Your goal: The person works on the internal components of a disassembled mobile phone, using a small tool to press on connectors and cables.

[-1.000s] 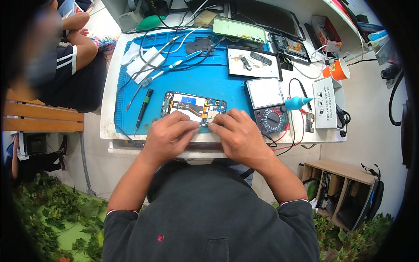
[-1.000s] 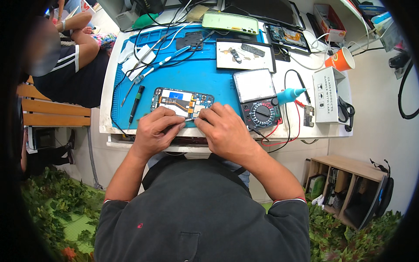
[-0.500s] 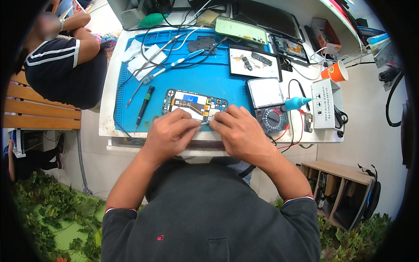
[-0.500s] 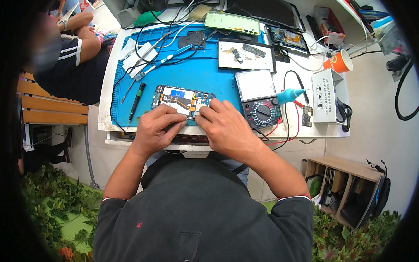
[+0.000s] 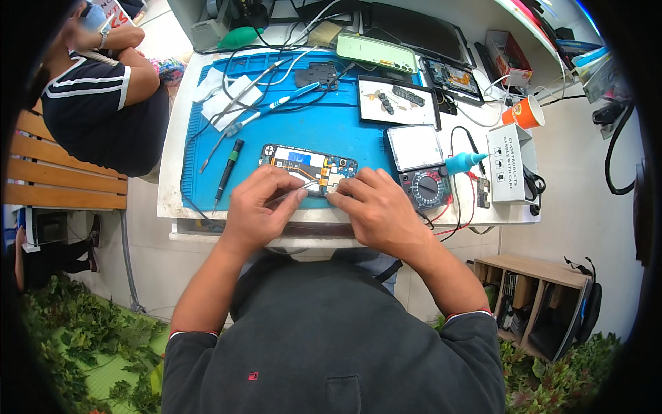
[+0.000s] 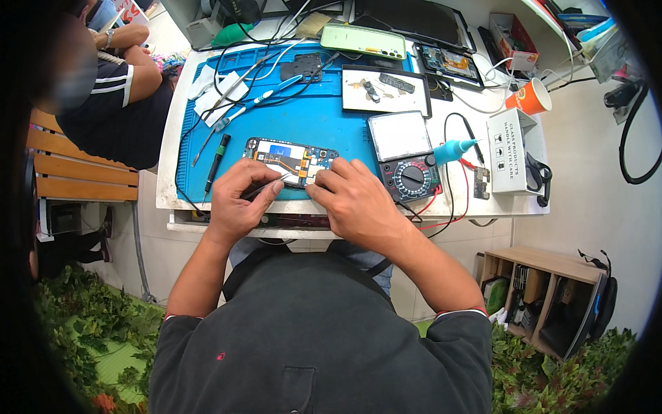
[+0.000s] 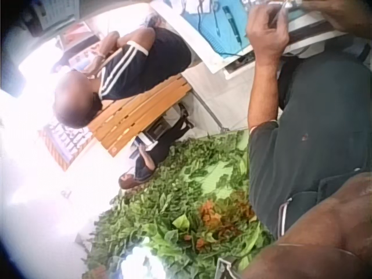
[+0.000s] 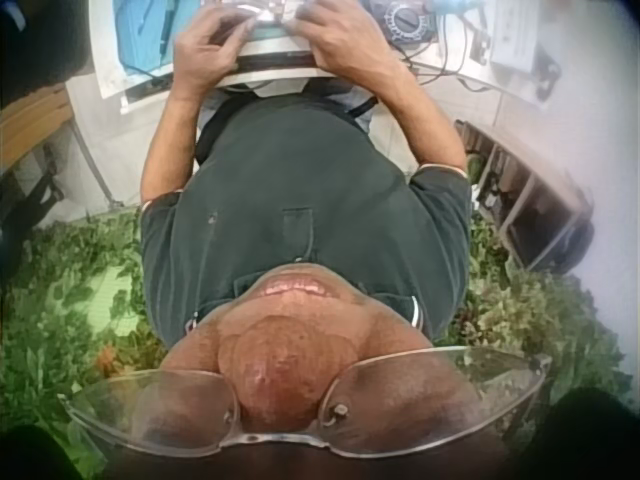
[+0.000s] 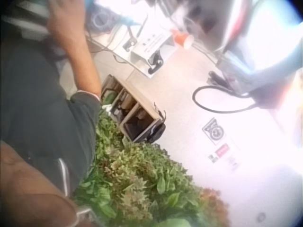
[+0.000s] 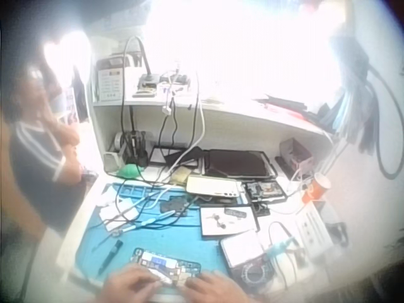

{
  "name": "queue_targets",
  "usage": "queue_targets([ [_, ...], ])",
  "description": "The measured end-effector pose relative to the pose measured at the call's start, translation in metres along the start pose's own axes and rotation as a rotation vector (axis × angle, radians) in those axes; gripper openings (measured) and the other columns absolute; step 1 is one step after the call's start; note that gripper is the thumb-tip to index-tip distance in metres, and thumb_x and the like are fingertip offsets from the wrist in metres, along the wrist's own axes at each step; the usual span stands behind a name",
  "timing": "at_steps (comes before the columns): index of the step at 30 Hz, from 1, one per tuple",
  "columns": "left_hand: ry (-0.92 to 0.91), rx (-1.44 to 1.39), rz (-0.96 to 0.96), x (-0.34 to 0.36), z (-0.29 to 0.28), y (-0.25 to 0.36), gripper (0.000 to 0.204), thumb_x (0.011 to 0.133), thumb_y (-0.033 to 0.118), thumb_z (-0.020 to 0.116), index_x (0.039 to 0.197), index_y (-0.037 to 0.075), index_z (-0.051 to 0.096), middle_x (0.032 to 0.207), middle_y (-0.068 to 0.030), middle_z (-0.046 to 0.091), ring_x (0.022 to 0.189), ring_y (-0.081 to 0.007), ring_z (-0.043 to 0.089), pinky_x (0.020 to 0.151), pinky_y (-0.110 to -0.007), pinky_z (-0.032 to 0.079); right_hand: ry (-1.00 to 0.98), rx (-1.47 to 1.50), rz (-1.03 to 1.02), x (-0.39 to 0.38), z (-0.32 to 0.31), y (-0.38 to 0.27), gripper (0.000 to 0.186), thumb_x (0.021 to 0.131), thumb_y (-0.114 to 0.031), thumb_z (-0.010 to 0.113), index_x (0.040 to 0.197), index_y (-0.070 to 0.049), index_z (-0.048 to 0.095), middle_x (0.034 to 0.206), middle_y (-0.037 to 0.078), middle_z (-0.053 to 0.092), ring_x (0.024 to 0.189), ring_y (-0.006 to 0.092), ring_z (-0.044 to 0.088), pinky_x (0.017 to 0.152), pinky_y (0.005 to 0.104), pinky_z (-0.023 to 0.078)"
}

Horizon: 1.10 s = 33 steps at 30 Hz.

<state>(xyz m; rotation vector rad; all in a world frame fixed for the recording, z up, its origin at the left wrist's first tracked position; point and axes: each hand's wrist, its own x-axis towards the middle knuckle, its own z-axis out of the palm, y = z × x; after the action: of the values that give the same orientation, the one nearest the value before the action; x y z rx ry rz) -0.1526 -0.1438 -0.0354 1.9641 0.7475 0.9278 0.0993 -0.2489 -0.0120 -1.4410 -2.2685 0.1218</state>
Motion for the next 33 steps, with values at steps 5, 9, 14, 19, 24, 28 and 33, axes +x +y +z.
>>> queue_targets([
  [5,0.008,-0.082,-0.079,-0.002,-0.001,-0.002,0.014,0.101,0.005,0.091,0.111,-0.002,0.084,0.109,-0.0082,0.078,0.095,-0.0136,0.074,0.076,-0.028,0.059,-0.056,-0.052,-0.011,0.006,-0.002,-0.003,0.034,0.088,-0.001,0.075,0.121,-0.005,0.080,0.112,0.008,0.074,0.106,0.0284,0.065,0.089,0.0433,0.049],
  [9,0.007,-0.082,-0.094,-0.001,-0.003,-0.001,0.014,0.102,0.005,0.090,0.112,-0.002,0.083,0.109,-0.0073,0.077,0.094,-0.0115,0.073,0.077,-0.027,0.058,-0.085,-0.096,-0.028,0.009,-0.003,-0.005,0.032,0.088,-0.003,0.075,0.121,-0.004,0.079,0.110,0.007,0.071,0.106,0.0282,0.064,0.089,0.0431,0.048],
  [14,0.052,-0.295,-0.116,-0.001,-0.003,-0.008,0.016,0.107,0.006,0.085,0.119,-0.003,0.079,0.108,-0.0071,0.076,0.092,-0.0095,0.070,0.082,-0.025,0.057,-0.084,-0.111,-0.005,0.003,-0.005,-0.011,0.036,0.085,-0.005,0.077,0.121,0.000,0.080,0.113,0.010,0.073,0.114,0.0297,0.066,0.094,0.0431,0.050],
  [19,0.002,-0.208,-0.196,-0.007,-0.006,-0.002,0.019,0.107,0.012,0.087,0.117,0.000,0.078,0.105,-0.0064,0.077,0.090,-0.0111,0.071,0.079,-0.028,0.057,-0.024,-0.089,0.047,-0.012,-0.002,-0.017,0.039,0.087,-0.004,0.076,0.125,0.003,0.079,0.127,0.013,0.077,0.112,0.0300,0.067,0.094,0.0429,0.051],
  [24,-0.225,0.307,0.261,0.005,-0.005,0.004,0.026,0.092,0.015,0.097,0.115,0.013,0.085,0.087,-0.0058,0.076,0.068,-0.0250,0.072,0.060,-0.037,0.054,0.020,-0.137,0.032,-0.019,0.003,-0.019,0.044,0.086,-0.005,0.076,0.129,0.006,0.078,0.133,0.015,0.077,0.111,0.0292,0.066,0.094,0.0424,0.051],
  [28,-0.276,0.442,0.383,0.012,0.000,-0.003,0.037,0.083,0.011,0.098,0.118,0.018,0.087,0.080,-0.0017,0.070,0.068,-0.0239,0.071,0.060,-0.040,0.054,0.040,-0.140,0.028,-0.021,0.004,-0.020,0.045,0.086,-0.006,0.076,0.130,0.006,0.077,0.134,0.015,0.077,0.111,0.0286,0.066,0.094,0.0421,0.051],
  [33,-0.327,0.476,0.433,0.021,-0.001,-0.007,0.044,0.076,0.009,0.097,0.118,0.019,0.087,0.078,-0.0007,0.066,0.070,-0.0240,0.071,0.061,-0.041,0.055,0.057,-0.115,0.038,-0.021,0.008,-0.018,0.045,0.086,-0.006,0.075,0.129,0.006,0.077,0.130,0.013,0.076,0.112,0.0282,0.065,0.092,0.0419,0.050],
])
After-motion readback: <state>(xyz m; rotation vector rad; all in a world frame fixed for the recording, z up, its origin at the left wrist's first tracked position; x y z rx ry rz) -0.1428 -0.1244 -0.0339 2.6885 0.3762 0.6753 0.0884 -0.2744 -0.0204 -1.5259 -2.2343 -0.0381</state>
